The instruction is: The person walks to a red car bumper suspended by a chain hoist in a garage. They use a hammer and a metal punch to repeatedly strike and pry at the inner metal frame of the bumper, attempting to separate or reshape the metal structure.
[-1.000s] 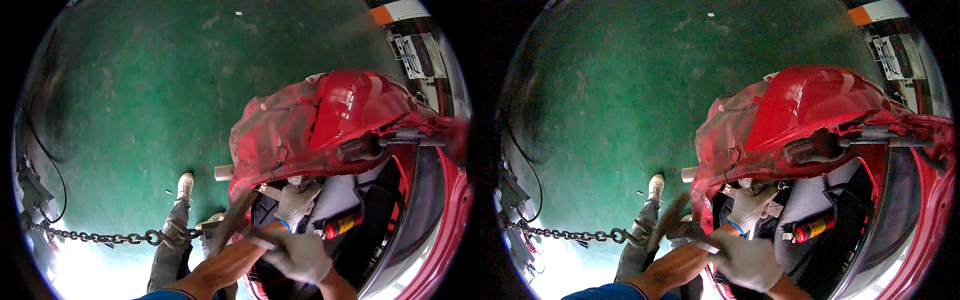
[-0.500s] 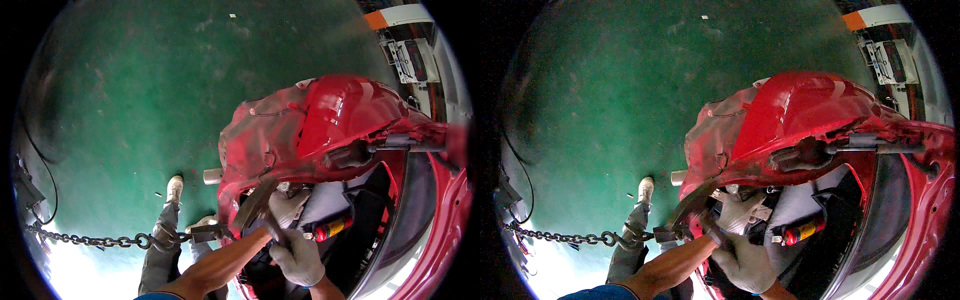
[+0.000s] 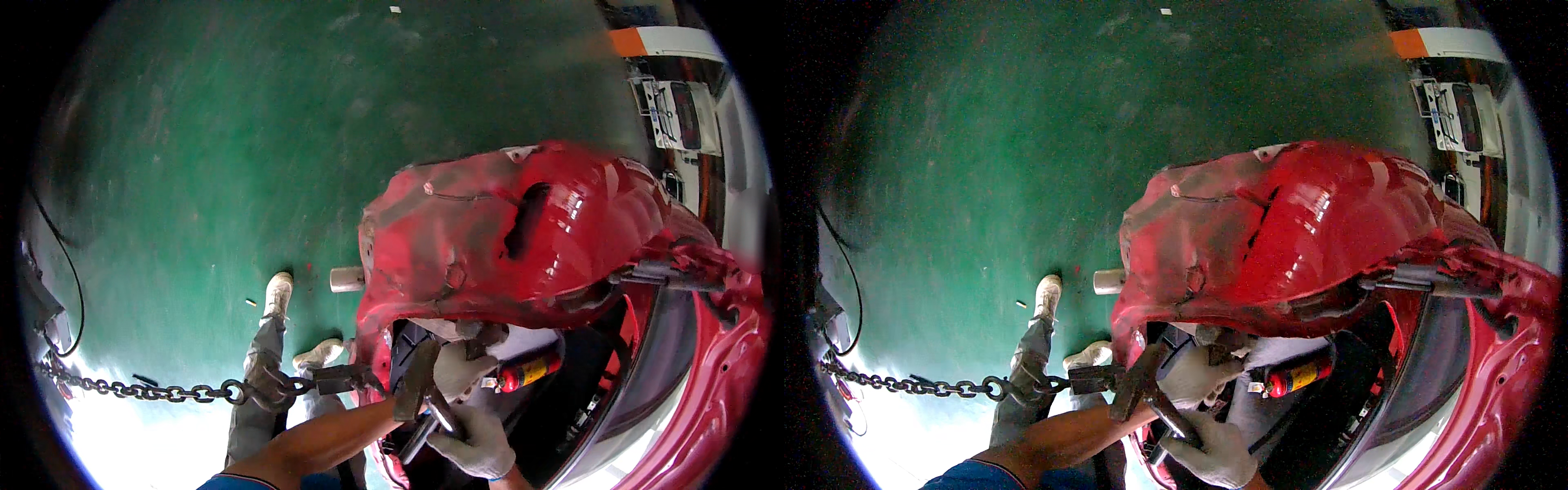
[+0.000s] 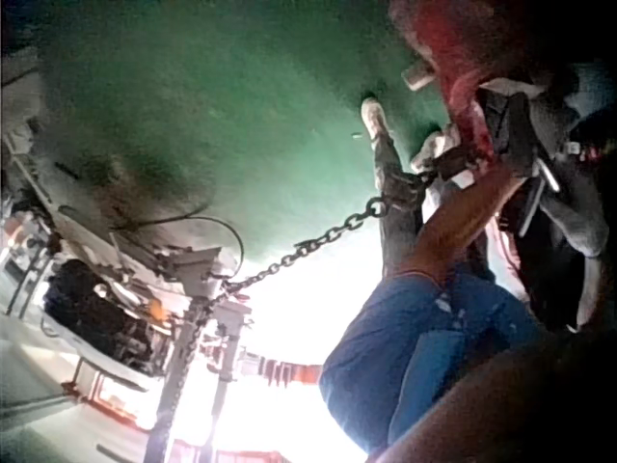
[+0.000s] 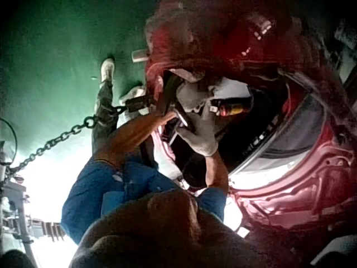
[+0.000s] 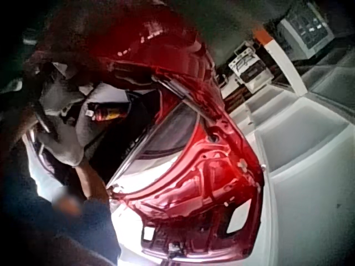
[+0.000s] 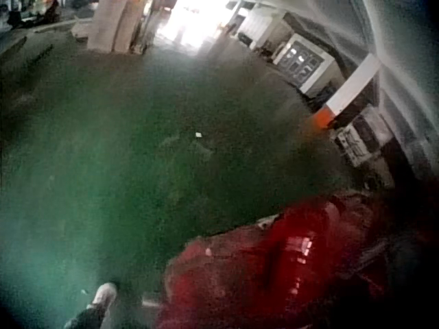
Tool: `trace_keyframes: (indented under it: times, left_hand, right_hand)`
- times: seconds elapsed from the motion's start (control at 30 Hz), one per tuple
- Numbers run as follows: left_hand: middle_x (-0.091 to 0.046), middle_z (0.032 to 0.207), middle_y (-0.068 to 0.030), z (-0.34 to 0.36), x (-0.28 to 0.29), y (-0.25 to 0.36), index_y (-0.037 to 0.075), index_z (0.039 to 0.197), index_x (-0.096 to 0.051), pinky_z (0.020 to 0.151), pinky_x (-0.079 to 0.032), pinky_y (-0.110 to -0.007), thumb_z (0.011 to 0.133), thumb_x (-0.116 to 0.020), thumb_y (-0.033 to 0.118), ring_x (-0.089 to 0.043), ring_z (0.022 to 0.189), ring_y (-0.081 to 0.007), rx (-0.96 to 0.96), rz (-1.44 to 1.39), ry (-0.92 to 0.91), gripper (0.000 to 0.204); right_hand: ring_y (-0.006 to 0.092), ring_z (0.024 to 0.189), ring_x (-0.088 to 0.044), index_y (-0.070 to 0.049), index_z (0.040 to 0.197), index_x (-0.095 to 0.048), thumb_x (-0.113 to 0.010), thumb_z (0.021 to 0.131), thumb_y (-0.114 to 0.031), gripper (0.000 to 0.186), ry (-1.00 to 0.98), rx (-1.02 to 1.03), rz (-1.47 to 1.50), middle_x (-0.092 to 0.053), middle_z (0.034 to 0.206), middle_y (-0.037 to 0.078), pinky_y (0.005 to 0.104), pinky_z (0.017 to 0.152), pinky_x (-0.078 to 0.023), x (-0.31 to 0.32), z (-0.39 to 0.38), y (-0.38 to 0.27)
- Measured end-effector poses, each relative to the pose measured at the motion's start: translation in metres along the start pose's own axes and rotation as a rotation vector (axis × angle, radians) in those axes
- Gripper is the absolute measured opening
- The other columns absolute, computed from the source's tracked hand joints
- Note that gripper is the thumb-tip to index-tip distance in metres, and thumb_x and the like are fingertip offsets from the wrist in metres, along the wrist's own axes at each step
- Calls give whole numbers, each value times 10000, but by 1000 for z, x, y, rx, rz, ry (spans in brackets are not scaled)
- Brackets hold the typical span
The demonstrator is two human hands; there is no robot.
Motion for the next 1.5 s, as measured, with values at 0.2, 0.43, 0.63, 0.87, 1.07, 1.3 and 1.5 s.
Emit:
trace_keyframes:
  times: [0.2, 0.43, 0.63, 0.87, 1.07, 1.3, 1.5]
  left_hand:
    - [-577, 707, 2, -14, 20, -42, 71, 1005, -659, 487, -418, -298, 922, -696, 270, -524, 541, -110, -31, -96, 39, 218]
    - [-646, 728, -66, -30, 37, -75, 9, 993, -662, 487, -508, -314, 957, -646, 209, -636, 577, -143, 32, -55, -34, 204]
    - [-613, 703, -65, -45, 36, -33, -5, 987, -655, 480, -477, -302, 955, -659, 253, -596, 555, -126, -89, -165, 17, 260]
    - [-582, 710, -45, -45, 31, -26, -6, 1014, -620, 574, -482, -320, 920, -653, 225, -579, 613, -132, 54, -54, -23, 252]
    - [-554, 606, -47, -25, 8, -10, 14, 864, -583, 397, -441, -319, 908, -656, 233, -546, 441, -157, -8, -32, -203, 235]
    - [-597, 690, -159, -24, -2, 15, 17, 845, -611, 586, -528, -445, 862, -615, 194, -640, 611, -338, 12, -51, -178, 178]
    - [-563, 599, -117, -30, 4, 22, -13, 817, -590, 444, -475, -392, 865, -610, 217, -585, 464, -253, 27, -216, -134, 236]
  right_hand:
    - [207, 582, -552, -32, 1268, -614, -748, 874, -245, 468, 58, -69, -346, -584, 694, 76, 366, 573, -459, 13, -3, -28]
    - [303, 644, -680, -48, 1397, -521, -702, 923, -219, 535, 57, -47, -418, -679, 810, 132, 392, 603, -539, 20, 6, -38]
    - [336, 760, -715, -65, 1433, -506, -669, 955, -352, 581, -48, -104, -722, -709, 983, 193, 388, 672, -563, 28, 11, -57]
    - [144, 734, -606, 30, 1433, -487, -579, 1006, -297, 546, 207, -23, -645, -695, 1115, 112, 268, 687, -506, 54, 14, -109]
    - [140, 694, -595, 23, 1390, -481, -679, 955, -188, 522, 333, -179, -321, -653, 1031, 65, 277, 621, -502, 55, 18, -111]
    - [400, 782, -678, 14, 1343, -504, -657, 942, -256, 507, 372, -325, -1047, -690, 925, 220, 452, 716, -543, 64, 29, -110]
    - [398, 749, -691, 15, 1323, -508, -592, 966, -224, 437, 369, -97, -1081, -690, 877, 208, 458, 685, -545, 52, 36, -117]
Point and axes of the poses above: each hand's wrist, its own z-axis towards the middle knuckle, its own x-axis out of the back of the hand, y = z × x, the point moved 9 cm from there along z, towards the middle knuckle
